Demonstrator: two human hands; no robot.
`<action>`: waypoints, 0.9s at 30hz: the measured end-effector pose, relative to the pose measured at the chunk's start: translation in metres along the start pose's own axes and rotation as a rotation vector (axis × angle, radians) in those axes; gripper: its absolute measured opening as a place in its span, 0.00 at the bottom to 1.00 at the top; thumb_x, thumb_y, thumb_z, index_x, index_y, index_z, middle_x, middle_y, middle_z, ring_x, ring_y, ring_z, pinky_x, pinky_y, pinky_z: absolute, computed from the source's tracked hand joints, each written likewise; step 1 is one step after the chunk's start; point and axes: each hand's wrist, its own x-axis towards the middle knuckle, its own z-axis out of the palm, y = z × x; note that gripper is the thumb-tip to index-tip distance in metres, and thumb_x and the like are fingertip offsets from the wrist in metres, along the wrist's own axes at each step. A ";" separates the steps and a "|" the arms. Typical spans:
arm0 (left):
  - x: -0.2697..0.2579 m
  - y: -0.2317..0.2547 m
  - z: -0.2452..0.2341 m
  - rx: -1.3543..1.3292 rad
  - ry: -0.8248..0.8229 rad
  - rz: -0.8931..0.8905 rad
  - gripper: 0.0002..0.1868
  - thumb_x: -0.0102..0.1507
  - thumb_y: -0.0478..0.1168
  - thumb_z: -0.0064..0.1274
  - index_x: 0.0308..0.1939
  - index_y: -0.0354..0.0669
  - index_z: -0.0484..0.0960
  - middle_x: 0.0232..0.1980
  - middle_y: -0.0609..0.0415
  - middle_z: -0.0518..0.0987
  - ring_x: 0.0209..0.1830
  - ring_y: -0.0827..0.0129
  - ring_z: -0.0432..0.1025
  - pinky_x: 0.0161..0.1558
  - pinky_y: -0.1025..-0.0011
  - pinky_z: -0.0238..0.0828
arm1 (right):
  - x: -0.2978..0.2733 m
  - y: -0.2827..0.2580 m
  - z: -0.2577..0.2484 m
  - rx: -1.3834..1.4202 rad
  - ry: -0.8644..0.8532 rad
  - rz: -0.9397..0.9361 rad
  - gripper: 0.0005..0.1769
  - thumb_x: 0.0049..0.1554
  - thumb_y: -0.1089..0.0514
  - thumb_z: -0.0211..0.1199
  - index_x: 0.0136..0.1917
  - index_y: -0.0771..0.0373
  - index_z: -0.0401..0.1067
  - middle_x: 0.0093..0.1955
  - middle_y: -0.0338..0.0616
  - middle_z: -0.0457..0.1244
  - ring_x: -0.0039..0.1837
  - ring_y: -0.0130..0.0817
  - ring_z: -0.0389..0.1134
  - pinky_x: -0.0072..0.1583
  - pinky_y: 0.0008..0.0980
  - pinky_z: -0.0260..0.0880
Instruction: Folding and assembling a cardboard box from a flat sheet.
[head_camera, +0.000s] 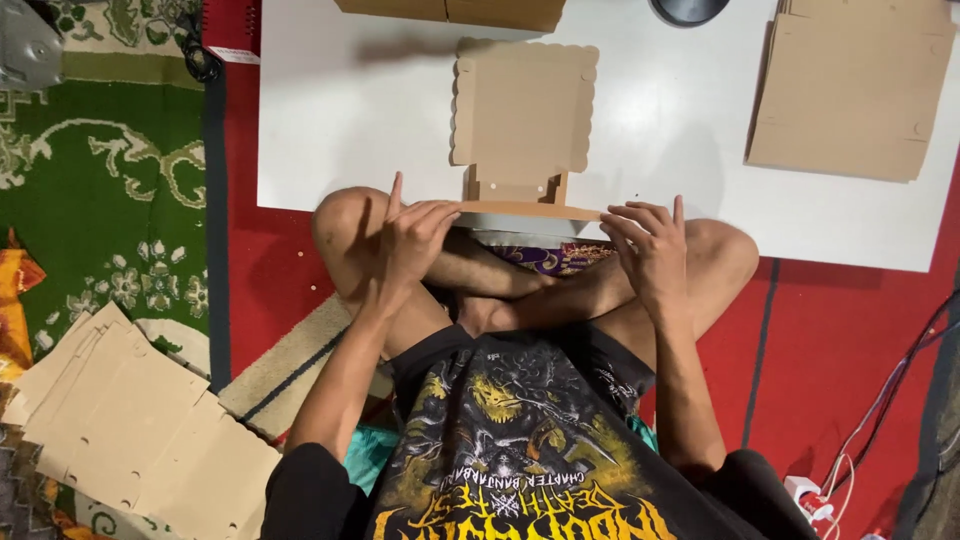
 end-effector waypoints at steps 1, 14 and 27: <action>0.008 0.015 0.004 -0.002 -0.003 0.004 0.05 0.66 0.36 0.60 0.45 0.49 0.87 0.43 0.61 0.87 0.45 0.68 0.81 0.77 0.45 0.37 | -0.004 0.002 0.007 -0.002 0.002 0.005 0.06 0.65 0.53 0.66 0.55 0.48 0.81 0.56 0.35 0.71 0.64 0.40 0.68 0.77 0.65 0.44; 0.034 0.051 0.057 -0.053 -0.157 0.149 0.11 0.64 0.35 0.59 0.48 0.55 0.86 0.45 0.59 0.87 0.46 0.69 0.81 0.75 0.46 0.51 | -0.009 0.008 0.020 0.070 0.014 0.043 0.07 0.64 0.51 0.66 0.54 0.48 0.81 0.55 0.36 0.71 0.64 0.41 0.68 0.75 0.71 0.44; -0.019 0.032 0.033 -0.137 -0.075 -0.014 0.08 0.64 0.36 0.61 0.46 0.52 0.88 0.43 0.60 0.87 0.44 0.67 0.82 0.56 0.66 0.77 | 0.029 -0.070 0.053 0.024 -0.065 -0.156 0.08 0.63 0.54 0.64 0.55 0.47 0.80 0.56 0.37 0.71 0.65 0.40 0.68 0.74 0.62 0.52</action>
